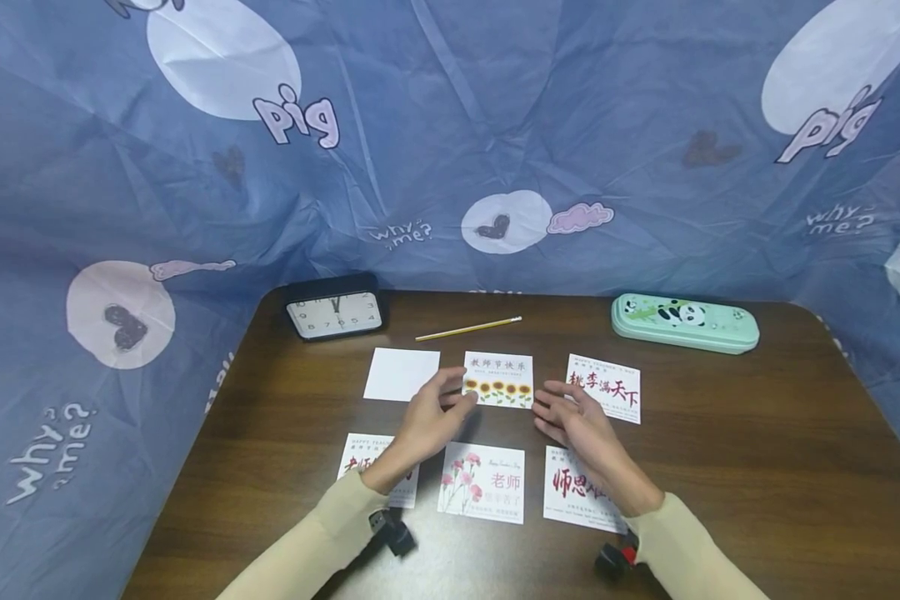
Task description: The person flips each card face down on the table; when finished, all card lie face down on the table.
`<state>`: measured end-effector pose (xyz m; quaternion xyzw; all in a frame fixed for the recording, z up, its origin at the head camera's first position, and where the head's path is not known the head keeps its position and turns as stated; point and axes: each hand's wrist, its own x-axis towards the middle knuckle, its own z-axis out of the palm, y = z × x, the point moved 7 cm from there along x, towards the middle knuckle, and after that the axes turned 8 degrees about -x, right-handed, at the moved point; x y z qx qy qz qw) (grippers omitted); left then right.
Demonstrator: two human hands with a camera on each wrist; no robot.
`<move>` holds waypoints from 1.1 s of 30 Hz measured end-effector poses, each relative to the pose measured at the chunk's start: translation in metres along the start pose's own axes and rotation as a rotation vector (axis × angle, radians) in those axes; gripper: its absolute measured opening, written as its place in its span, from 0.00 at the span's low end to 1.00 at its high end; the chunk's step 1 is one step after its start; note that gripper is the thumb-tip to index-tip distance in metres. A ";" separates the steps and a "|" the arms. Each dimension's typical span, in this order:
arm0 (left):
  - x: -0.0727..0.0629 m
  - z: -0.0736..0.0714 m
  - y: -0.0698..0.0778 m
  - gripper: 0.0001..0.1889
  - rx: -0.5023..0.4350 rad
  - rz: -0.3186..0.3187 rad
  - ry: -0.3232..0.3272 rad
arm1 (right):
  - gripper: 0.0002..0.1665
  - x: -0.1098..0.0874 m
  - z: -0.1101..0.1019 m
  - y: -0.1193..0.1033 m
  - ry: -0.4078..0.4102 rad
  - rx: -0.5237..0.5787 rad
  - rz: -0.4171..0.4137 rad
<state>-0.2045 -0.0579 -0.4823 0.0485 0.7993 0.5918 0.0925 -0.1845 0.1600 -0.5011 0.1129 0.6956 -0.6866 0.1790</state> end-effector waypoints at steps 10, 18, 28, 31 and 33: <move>-0.001 0.002 0.000 0.29 0.011 0.000 -0.001 | 0.36 0.001 -0.001 0.000 -0.013 0.013 0.027; -0.002 0.005 0.001 0.29 0.051 -0.001 -0.017 | 0.34 0.002 -0.006 0.001 0.013 0.000 0.058; -0.004 0.013 0.016 0.34 0.184 -0.010 -0.081 | 0.29 0.011 -0.003 -0.009 0.024 0.006 -0.002; -0.004 0.018 0.019 0.36 0.182 -0.026 -0.098 | 0.27 0.013 0.003 -0.008 0.003 0.009 -0.018; -0.004 0.020 0.020 0.38 0.174 -0.038 -0.105 | 0.27 0.014 0.008 -0.008 -0.012 -0.002 -0.024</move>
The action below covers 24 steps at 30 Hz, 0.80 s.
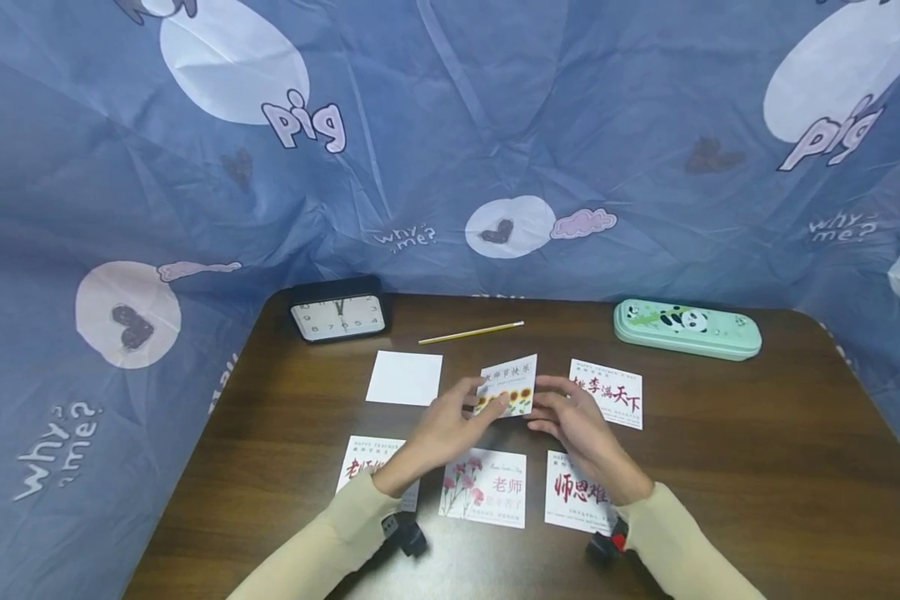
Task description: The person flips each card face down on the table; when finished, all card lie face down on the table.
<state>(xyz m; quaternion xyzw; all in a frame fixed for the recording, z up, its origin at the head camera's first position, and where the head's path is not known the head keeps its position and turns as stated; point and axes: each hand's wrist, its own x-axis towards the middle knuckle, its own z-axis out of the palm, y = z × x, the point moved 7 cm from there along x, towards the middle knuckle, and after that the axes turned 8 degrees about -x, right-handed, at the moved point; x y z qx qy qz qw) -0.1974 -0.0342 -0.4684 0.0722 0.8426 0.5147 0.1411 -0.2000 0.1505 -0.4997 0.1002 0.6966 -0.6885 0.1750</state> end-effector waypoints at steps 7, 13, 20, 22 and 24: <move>0.001 0.004 0.002 0.38 -0.031 0.006 -0.023 | 0.31 0.000 0.017 0.003 -0.063 -0.071 -0.005; 0.001 0.006 -0.001 0.33 -0.164 0.026 -0.043 | 0.34 -0.001 0.029 0.008 -0.092 -0.137 -0.017; 0.002 -0.004 0.006 0.22 -0.432 0.124 0.018 | 0.39 0.000 0.032 0.005 -0.047 -0.174 -0.026; 0.002 -0.008 0.008 0.20 -0.479 0.160 0.059 | 0.40 0.000 0.031 0.005 -0.028 -0.189 -0.026; 0.001 -0.013 0.009 0.19 -0.515 0.190 0.093 | 0.40 0.000 0.030 0.005 -0.012 -0.195 -0.027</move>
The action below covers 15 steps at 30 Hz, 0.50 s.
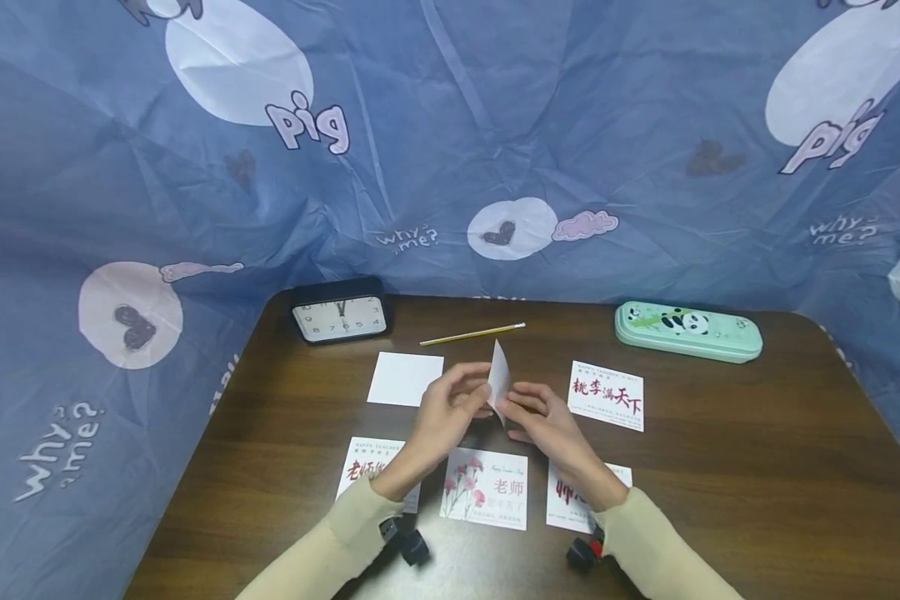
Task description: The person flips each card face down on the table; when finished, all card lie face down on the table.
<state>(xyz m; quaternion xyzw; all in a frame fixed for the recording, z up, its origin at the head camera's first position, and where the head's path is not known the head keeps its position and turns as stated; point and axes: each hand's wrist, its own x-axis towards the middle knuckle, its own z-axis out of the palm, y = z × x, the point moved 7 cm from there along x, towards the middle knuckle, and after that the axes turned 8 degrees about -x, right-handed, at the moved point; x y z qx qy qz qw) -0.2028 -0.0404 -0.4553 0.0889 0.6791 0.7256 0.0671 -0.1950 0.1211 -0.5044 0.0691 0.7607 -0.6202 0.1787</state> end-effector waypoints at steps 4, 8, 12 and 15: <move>-0.001 -0.008 0.003 0.21 -0.028 0.046 0.054 | 0.38 0.000 -0.005 0.001 0.048 0.001 -0.003; -0.002 -0.016 0.002 0.23 -0.026 0.043 0.110 | 0.35 0.001 -0.012 0.002 0.094 0.006 0.002; -0.003 -0.023 -0.003 0.22 -0.006 0.031 0.143 | 0.34 -0.001 -0.020 0.003 0.118 0.002 0.018; -0.002 -0.027 -0.006 0.21 0.030 0.028 0.166 | 0.33 -0.001 -0.025 0.003 0.124 0.010 0.023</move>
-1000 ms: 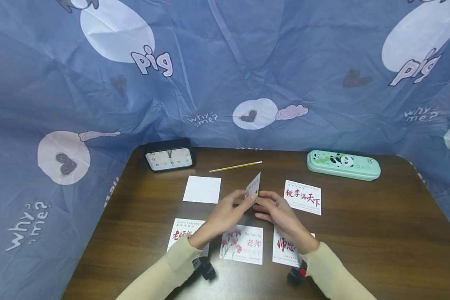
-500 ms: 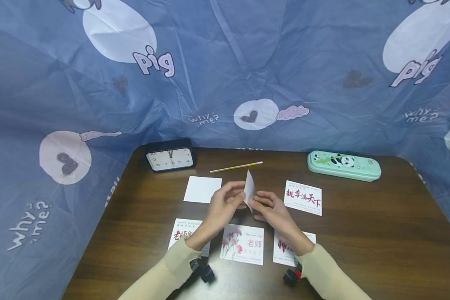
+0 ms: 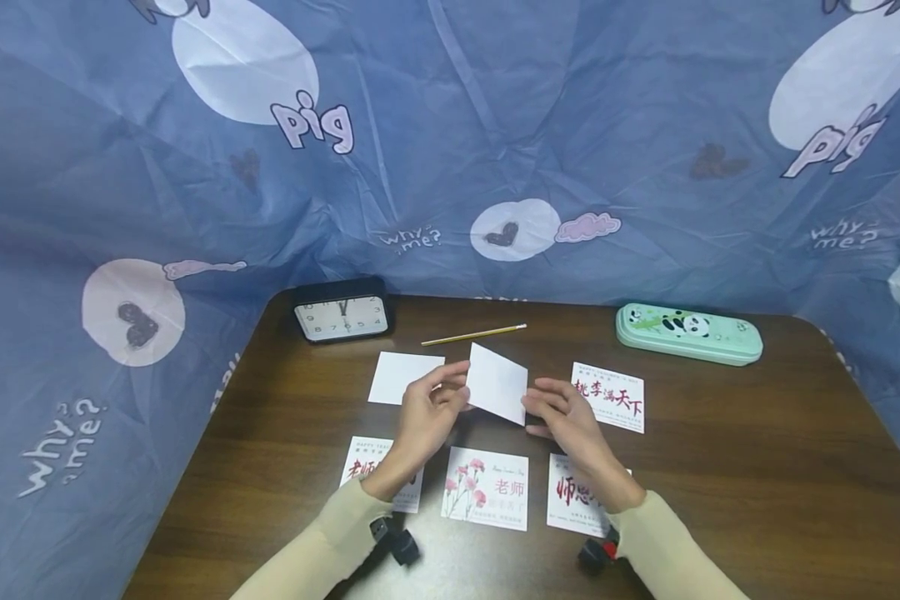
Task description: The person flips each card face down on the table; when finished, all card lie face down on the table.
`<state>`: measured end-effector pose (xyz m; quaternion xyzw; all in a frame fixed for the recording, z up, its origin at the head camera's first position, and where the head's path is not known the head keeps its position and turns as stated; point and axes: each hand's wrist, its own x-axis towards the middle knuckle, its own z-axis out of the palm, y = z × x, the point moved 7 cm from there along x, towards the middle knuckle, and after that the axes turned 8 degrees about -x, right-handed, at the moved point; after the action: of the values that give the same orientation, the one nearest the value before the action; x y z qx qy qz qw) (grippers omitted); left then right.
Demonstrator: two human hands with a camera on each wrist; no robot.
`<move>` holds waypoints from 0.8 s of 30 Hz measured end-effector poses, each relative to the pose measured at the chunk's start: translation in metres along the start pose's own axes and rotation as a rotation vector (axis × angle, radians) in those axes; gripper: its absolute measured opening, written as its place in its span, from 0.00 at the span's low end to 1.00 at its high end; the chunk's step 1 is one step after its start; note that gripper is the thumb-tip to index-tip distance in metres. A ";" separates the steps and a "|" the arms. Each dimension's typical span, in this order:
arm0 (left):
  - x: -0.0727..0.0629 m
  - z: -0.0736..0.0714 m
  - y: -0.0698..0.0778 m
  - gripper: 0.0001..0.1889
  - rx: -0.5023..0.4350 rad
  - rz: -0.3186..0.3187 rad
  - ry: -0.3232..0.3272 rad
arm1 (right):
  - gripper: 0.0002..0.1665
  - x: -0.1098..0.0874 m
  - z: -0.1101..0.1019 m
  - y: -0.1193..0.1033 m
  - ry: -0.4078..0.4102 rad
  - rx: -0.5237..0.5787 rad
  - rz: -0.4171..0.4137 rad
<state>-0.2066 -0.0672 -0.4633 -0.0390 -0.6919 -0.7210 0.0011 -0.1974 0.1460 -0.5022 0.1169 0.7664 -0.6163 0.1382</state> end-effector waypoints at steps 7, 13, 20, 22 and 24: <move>0.004 -0.004 -0.009 0.21 0.118 -0.023 0.025 | 0.31 -0.001 -0.009 -0.005 -0.017 0.026 -0.013; 0.007 -0.006 -0.012 0.22 0.262 0.017 0.022 | 0.31 -0.001 -0.015 -0.008 -0.033 0.021 -0.014; 0.008 0.000 -0.015 0.24 0.328 0.004 -0.029 | 0.32 0.003 -0.021 -0.005 -0.044 0.006 0.021; 0.007 0.001 -0.016 0.25 0.326 -0.003 -0.042 | 0.32 0.005 -0.022 -0.004 -0.043 0.006 0.030; 0.007 0.002 -0.018 0.25 0.328 -0.013 -0.050 | 0.31 0.007 -0.023 -0.002 -0.044 0.017 0.032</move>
<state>-0.2142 -0.0638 -0.4806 -0.0518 -0.8004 -0.5971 -0.0143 -0.2058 0.1682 -0.4979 0.1165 0.7558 -0.6231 0.1639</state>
